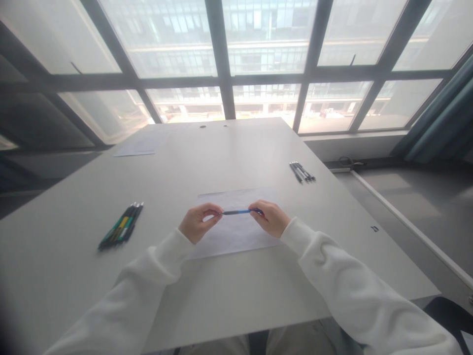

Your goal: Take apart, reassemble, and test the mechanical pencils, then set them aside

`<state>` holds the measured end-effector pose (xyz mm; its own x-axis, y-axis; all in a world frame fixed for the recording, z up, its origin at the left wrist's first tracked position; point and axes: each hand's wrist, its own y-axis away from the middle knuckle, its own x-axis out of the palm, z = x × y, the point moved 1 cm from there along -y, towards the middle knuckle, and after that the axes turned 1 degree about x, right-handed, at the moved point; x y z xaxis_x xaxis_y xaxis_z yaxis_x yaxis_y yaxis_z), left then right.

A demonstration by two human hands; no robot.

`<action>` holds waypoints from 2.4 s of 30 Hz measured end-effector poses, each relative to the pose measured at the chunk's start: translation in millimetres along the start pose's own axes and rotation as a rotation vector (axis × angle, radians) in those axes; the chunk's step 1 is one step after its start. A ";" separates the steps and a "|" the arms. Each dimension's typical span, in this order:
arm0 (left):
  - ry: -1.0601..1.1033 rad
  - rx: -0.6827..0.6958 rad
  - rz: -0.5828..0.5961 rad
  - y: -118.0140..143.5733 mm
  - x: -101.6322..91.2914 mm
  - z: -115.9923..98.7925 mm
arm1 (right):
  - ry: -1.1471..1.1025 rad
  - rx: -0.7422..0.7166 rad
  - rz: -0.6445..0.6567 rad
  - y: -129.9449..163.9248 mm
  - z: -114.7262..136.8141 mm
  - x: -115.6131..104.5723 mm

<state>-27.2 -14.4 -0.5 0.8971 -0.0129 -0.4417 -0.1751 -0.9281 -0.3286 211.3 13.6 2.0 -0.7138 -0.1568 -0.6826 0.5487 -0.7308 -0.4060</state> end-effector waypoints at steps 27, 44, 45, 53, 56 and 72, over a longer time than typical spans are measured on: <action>0.098 -0.093 -0.017 -1.7 0.8 1.3 | -0.032 -0.006 -0.036 0.4 0.2 0.1; 0.145 -0.091 -0.027 -2.7 0.6 -3.3 | -0.037 -0.007 -0.037 0.3 -1.3 0.9; 0.150 -0.088 -0.030 -2.9 0.7 -3.2 | -0.036 -0.006 -0.034 0.4 -1.5 1.1; 0.129 -0.149 -0.015 -3.1 -2.1 0.8 | -0.042 -0.011 -0.046 -0.5 0.0 0.5; 0.146 -0.161 0.020 -2.3 -2.5 0.0 | -0.042 -0.010 -0.043 -0.6 0.7 0.1; 0.068 -0.129 0.005 -3.2 -2.7 -3.3 | -0.044 -0.015 -0.040 -0.2 -0.3 -0.2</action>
<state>-27.7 -12.6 4.5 0.9226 -0.0391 -0.3838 -0.1302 -0.9680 -0.2144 211.4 14.0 2.1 -0.7533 -0.1570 -0.6386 0.5257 -0.7273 -0.4413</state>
